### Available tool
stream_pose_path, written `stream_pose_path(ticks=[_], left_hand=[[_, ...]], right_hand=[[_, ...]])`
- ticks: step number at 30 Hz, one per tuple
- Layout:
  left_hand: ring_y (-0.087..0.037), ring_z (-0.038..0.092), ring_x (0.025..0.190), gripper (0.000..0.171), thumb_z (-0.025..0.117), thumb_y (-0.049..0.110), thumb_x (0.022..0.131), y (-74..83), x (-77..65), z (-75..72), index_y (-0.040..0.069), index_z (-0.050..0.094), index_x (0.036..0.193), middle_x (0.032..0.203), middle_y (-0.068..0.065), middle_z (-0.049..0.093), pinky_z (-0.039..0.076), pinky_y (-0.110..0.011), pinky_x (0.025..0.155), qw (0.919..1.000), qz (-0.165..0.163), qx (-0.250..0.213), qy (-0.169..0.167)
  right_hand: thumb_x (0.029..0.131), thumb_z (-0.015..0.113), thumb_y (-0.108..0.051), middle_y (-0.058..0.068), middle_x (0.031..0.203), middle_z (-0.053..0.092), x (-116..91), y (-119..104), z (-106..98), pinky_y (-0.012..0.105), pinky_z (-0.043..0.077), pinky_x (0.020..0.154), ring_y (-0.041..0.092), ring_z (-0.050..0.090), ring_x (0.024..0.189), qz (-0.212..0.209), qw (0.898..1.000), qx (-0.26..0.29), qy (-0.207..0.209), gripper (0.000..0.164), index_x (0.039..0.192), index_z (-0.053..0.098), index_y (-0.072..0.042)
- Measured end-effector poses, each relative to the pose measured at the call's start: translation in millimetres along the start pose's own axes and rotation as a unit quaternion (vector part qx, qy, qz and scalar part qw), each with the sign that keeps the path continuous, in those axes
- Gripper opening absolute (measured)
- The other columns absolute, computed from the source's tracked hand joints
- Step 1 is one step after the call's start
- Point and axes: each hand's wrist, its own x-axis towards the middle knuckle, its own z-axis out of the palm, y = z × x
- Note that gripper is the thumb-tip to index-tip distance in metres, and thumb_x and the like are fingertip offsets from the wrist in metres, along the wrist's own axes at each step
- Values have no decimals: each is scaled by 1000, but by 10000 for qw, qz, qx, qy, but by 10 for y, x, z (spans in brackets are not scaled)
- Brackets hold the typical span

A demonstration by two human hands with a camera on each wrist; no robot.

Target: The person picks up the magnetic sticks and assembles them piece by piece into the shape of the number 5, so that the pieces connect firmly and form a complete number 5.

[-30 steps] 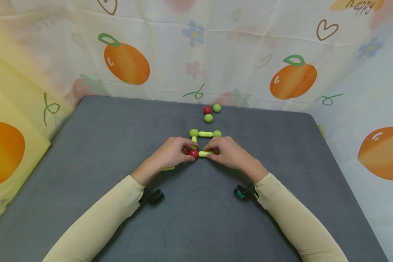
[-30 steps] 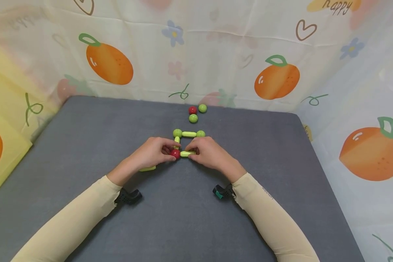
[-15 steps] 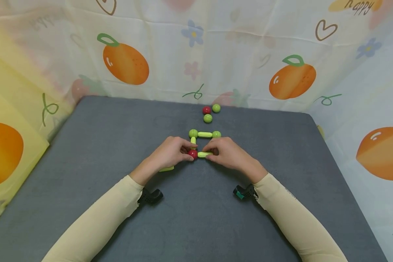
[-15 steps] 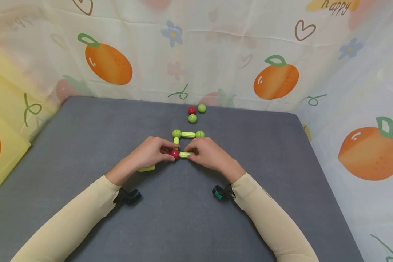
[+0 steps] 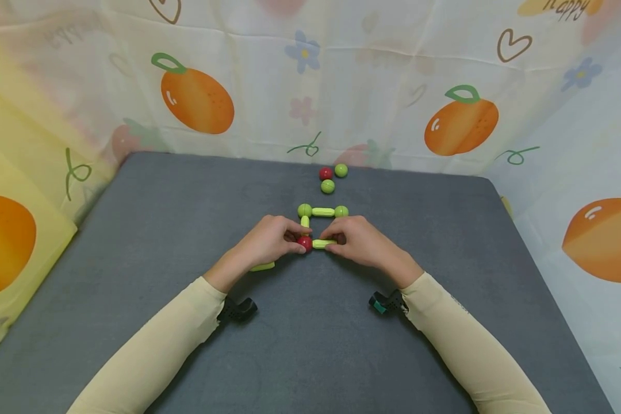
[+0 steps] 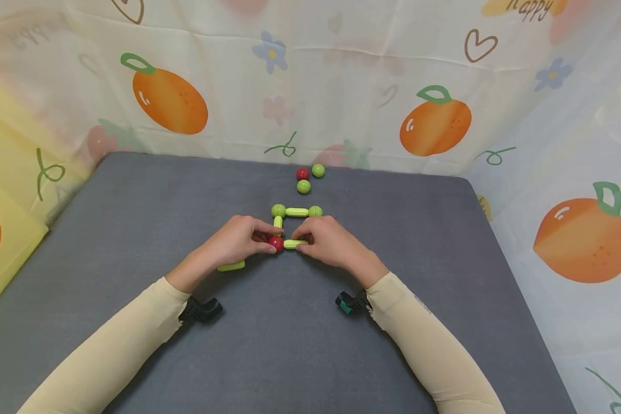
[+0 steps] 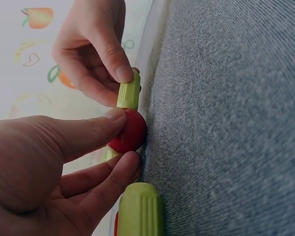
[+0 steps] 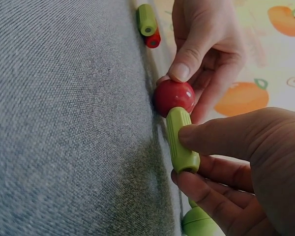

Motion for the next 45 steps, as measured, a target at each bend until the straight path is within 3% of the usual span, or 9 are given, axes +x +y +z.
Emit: stream_pose_path(ticks=[14,24,36,45], left_hand=[[-13,71,92,32,86,20,98,17,-6,6,12,82,128,103,3,78,59,-37,84,9999,106,77,-79],[-13,71,97,30,86,22,97,5,0,31,15,82,127,108,3,77,59,-36,87,9999,55,17,-96],[-14,70,97,28,86,21,98,-1,1,36,16,82,125,106,3,76,59,-37,87,9999,32,-30,-97],[-15,71,98,28,86,21,97,2,-7,27,15,82,125,107,2,76,59,-37,89,10000,10,-9,-99]], right_hand=[[101,81,-14,-5,106,76,-8,13,-51,34,58,80,9,68,89,124,9999,44,29,17,118,84,-13],[103,78,-11,4,113,77,-86,159,-613,51,58,93,20,71,99,307,9946,89,989,19,121,81,-6],[105,75,-12,10,118,76,327,327,-1079,47,55,100,28,70,108,726,9936,6,868,21,124,80,-7],[105,74,-9,10,125,72,673,485,-1031,46,56,101,28,69,111,476,9967,-82,646,24,128,78,-5]])
